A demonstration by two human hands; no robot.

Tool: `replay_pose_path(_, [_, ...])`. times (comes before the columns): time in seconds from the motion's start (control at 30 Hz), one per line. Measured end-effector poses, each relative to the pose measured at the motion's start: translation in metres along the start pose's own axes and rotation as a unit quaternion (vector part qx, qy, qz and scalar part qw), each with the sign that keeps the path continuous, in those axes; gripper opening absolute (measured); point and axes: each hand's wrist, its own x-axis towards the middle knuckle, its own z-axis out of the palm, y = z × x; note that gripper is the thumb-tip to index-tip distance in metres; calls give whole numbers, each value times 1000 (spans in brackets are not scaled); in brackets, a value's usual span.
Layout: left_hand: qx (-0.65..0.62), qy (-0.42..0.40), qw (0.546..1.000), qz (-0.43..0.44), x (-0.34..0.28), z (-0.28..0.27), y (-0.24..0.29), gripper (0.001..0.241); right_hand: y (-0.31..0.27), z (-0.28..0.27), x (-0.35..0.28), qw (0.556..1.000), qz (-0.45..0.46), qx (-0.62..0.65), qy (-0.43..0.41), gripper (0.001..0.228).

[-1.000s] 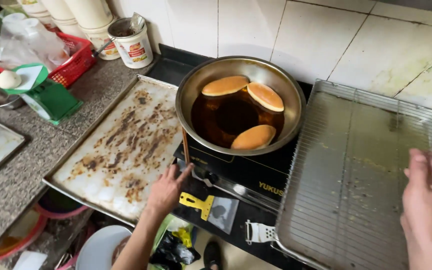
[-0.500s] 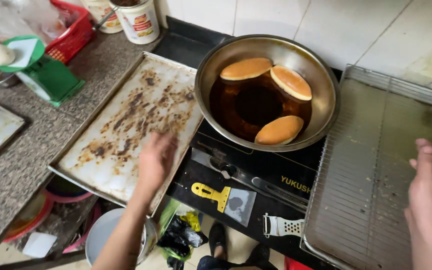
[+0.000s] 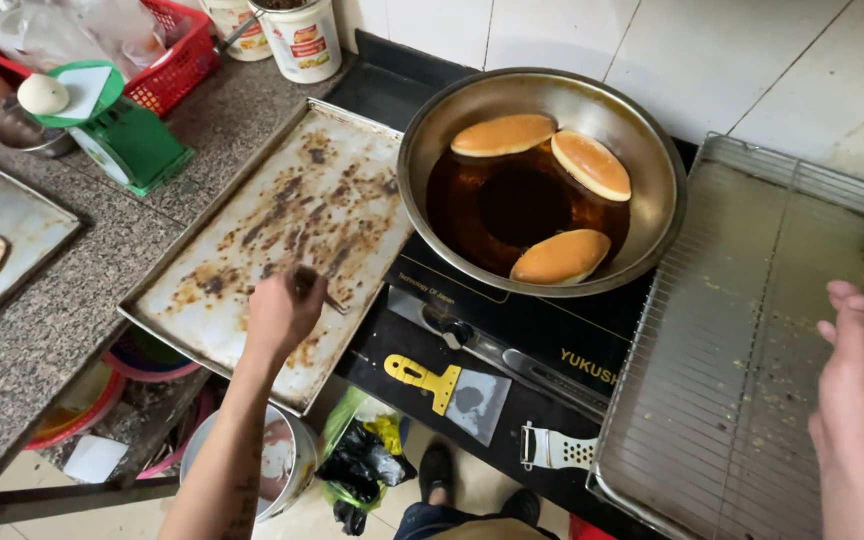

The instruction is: Preparing sausages, removing baked rolls from an industrial oven, and deep-frying bread rolls in a pan.

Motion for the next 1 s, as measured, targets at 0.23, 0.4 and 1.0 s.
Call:
replay_pose_path(0.23, [146, -144, 974, -101, 19, -6, -31, 58, 15, -6, -2, 999, 32, 12, 39, 32])
replay_pose_path(0.4, [48, -22, 998, -38, 46, -87, 71, 39, 12, -13, -2, 997, 72, 15, 40, 36])
replay_pose_path(1.0, [-95, -116, 948, 282, 183, 21, 285, 36, -4, -25, -15, 987, 151, 11, -50, 38])
